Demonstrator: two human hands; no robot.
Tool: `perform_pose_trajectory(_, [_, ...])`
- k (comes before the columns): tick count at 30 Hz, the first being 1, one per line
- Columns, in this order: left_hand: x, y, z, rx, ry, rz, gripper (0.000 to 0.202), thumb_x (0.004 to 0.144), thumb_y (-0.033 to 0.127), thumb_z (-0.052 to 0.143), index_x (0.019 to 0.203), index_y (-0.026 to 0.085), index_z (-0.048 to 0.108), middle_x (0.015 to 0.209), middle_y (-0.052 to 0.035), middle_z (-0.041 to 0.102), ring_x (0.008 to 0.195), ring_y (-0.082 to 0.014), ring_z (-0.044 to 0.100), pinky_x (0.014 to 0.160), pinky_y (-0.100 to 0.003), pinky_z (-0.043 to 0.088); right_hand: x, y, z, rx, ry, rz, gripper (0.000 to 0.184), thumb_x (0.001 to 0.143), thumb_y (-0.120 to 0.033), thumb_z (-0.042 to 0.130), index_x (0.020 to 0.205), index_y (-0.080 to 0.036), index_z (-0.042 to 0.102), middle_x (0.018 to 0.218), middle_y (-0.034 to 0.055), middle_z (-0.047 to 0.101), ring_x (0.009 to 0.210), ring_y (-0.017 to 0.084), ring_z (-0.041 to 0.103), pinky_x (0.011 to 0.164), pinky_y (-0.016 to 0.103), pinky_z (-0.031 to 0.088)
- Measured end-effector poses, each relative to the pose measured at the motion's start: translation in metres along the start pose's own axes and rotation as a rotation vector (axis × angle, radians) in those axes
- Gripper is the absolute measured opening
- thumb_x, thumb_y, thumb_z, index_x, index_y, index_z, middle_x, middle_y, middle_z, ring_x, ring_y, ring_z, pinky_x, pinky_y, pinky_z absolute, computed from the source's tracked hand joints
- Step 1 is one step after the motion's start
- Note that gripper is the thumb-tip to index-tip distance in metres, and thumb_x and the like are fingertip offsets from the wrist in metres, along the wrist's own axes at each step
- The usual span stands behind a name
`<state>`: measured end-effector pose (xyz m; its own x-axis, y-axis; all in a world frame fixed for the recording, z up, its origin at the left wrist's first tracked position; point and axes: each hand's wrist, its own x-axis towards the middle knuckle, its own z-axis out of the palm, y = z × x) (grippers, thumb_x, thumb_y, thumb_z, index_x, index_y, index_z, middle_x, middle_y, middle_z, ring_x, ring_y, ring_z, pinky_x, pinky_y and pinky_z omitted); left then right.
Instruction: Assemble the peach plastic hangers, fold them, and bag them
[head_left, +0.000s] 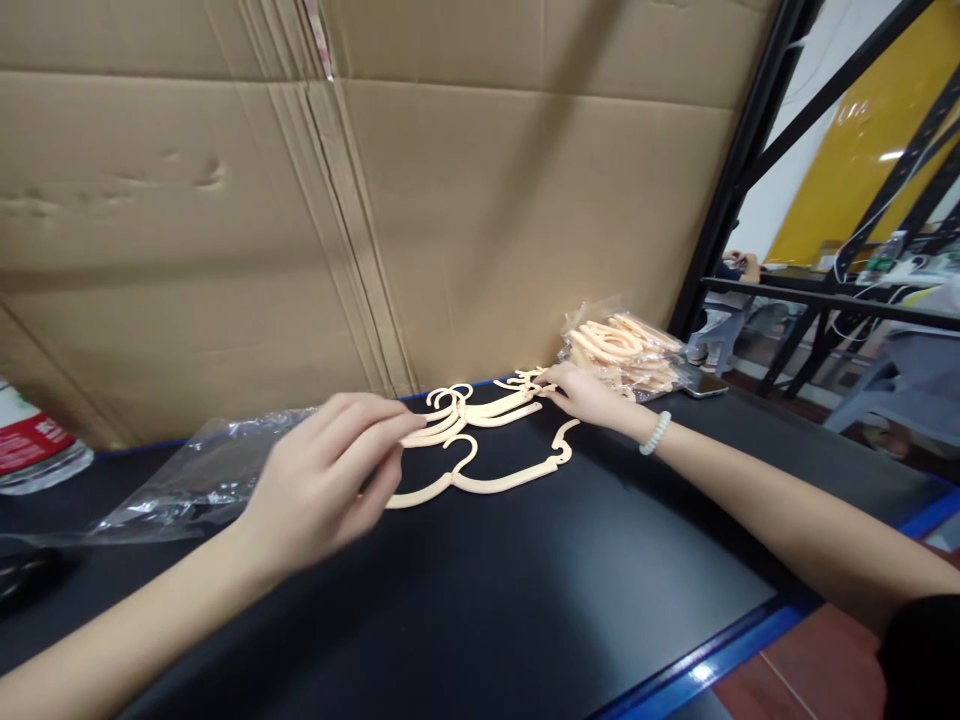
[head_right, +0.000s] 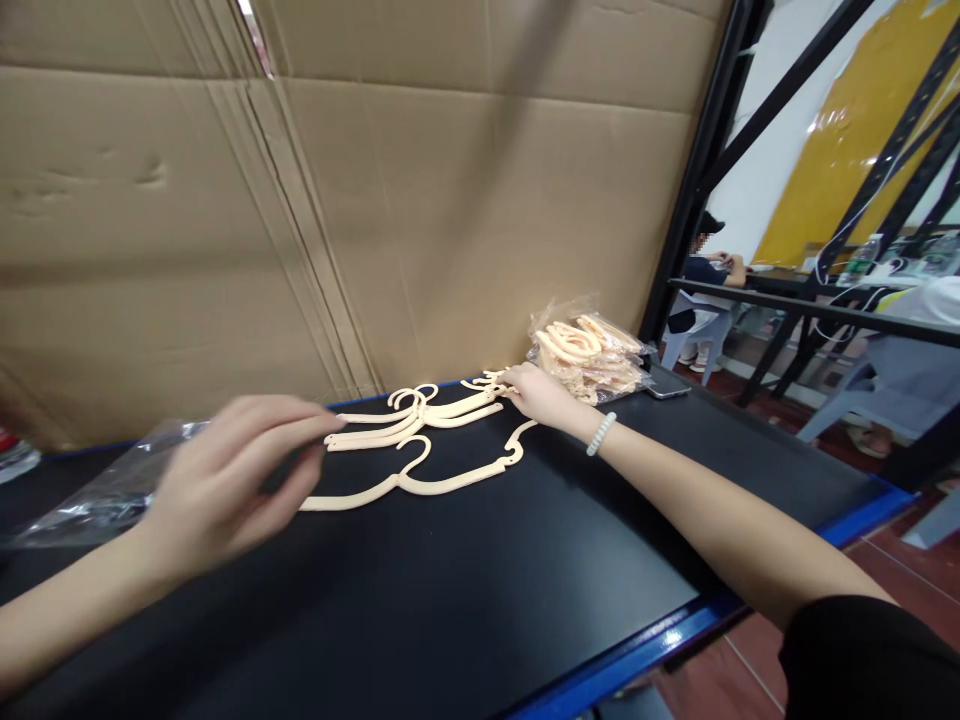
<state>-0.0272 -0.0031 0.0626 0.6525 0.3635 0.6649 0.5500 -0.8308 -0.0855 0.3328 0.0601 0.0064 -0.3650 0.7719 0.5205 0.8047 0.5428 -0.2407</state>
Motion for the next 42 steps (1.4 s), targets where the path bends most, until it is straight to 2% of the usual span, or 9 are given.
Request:
perform_pose_trajectory(3, [0.002,-0.038,0.034,-0.006,-0.253,-0.086,0.025,0.094,0.030,0.042,0.105,0.017,0.060,0.105,-0.0107,0.065,0.099,-0.0254,0.061,0.086,-0.041,0.051,0.007,0.003,0.009,-0.006,-0.011,-0.040,0.024,0.082,-0.003,0.056,0.094,-0.016,0.071,0.095,0.0111,0.070,0.091,0.024,0.060,0.086,0.040,0.047])
perform_pose_trajectory(7, [-0.003,-0.067,0.061,-0.011,-0.368,-0.122,0.023,0.092,0.035,0.044,0.090,0.019,0.060,0.092,-0.0070,0.065,0.087,-0.0231,0.063,0.077,-0.035,0.053,0.012,0.002,0.016,0.039,0.034,-0.061,0.017,0.082,-0.007,0.061,0.083,-0.020,0.073,0.090,0.0079,0.068,0.087,0.022,0.058,0.083,0.037,0.048])
perform_pose_trajectory(12, [0.002,-0.062,0.066,0.045,-0.423,-0.107,0.019,0.093,0.027,0.040,0.088,0.019,0.056,0.095,-0.0095,0.063,0.089,-0.0250,0.060,0.076,-0.037,0.048,0.012,-0.003,0.004,0.152,0.321,0.057,0.015,0.087,-0.019,0.058,0.083,-0.020,0.072,0.089,0.0083,0.061,0.086,0.022,0.056,0.080,0.039,0.047])
perform_pose_trajectory(18, [0.008,-0.051,0.070,0.068,-0.463,-0.091,0.023,0.094,0.027,0.035,0.081,0.019,0.052,0.090,-0.0116,0.063,0.086,-0.0282,0.060,0.074,-0.041,0.046,0.008,-0.022,-0.025,0.418,0.575,0.279,0.021,0.088,-0.033,0.056,0.094,-0.018,0.070,0.067,0.0017,0.058,0.062,0.015,0.054,0.059,0.030,0.045])
perform_pose_trajectory(28, [0.004,-0.034,0.028,0.004,-0.300,-0.304,0.019,0.098,0.035,0.030,0.094,0.021,0.042,0.084,-0.0088,0.068,0.071,-0.0258,0.067,0.062,-0.035,0.050,-0.022,-0.079,-0.032,1.186,0.387,0.524,0.023,0.074,-0.030,0.065,0.091,-0.015,0.072,0.091,0.0094,0.072,0.074,0.016,0.064,0.058,0.026,0.050])
perform_pose_trajectory(31, [-0.015,-0.011,0.024,-0.095,-0.181,-0.354,0.018,0.096,0.035,0.038,0.103,0.020,0.044,0.095,-0.0093,0.068,0.082,-0.0247,0.069,0.069,-0.033,0.052,-0.027,-0.086,-0.027,1.213,0.367,0.577,0.024,0.075,-0.034,0.069,0.088,-0.015,0.073,0.089,0.0080,0.071,0.071,0.014,0.060,0.057,0.026,0.048])
perform_pose_trajectory(35, [-0.036,0.012,0.031,-0.212,-0.167,-0.316,0.022,0.098,0.026,0.038,0.116,0.021,0.049,0.097,-0.0063,0.066,0.083,-0.0195,0.066,0.070,-0.028,0.052,-0.032,-0.085,-0.016,1.185,0.315,0.625,0.026,0.066,-0.032,0.080,0.083,-0.018,0.066,0.089,0.0059,0.072,0.070,0.012,0.058,0.058,0.025,0.045])
perform_pose_trajectory(39, [-0.046,0.015,0.037,-0.304,-0.211,-0.236,0.021,0.099,0.019,0.037,0.112,0.023,0.053,0.096,-0.0038,0.063,0.086,-0.0166,0.063,0.075,-0.026,0.050,-0.036,-0.077,-0.005,1.238,0.267,0.681,0.037,0.059,-0.024,0.082,0.079,-0.022,0.051,0.081,0.0032,0.073,0.079,0.016,0.064,0.059,0.025,0.043])
perform_pose_trajectory(42, [-0.049,0.010,0.037,-0.310,-0.200,-0.264,0.019,0.099,0.020,0.040,0.112,0.023,0.053,0.096,-0.0036,0.063,0.085,-0.0167,0.063,0.075,-0.025,0.049,-0.036,-0.072,-0.004,1.261,0.188,0.662,0.035,0.063,-0.024,0.081,0.087,-0.021,0.056,0.083,0.0028,0.073,0.084,0.016,0.066,0.067,0.027,0.047])
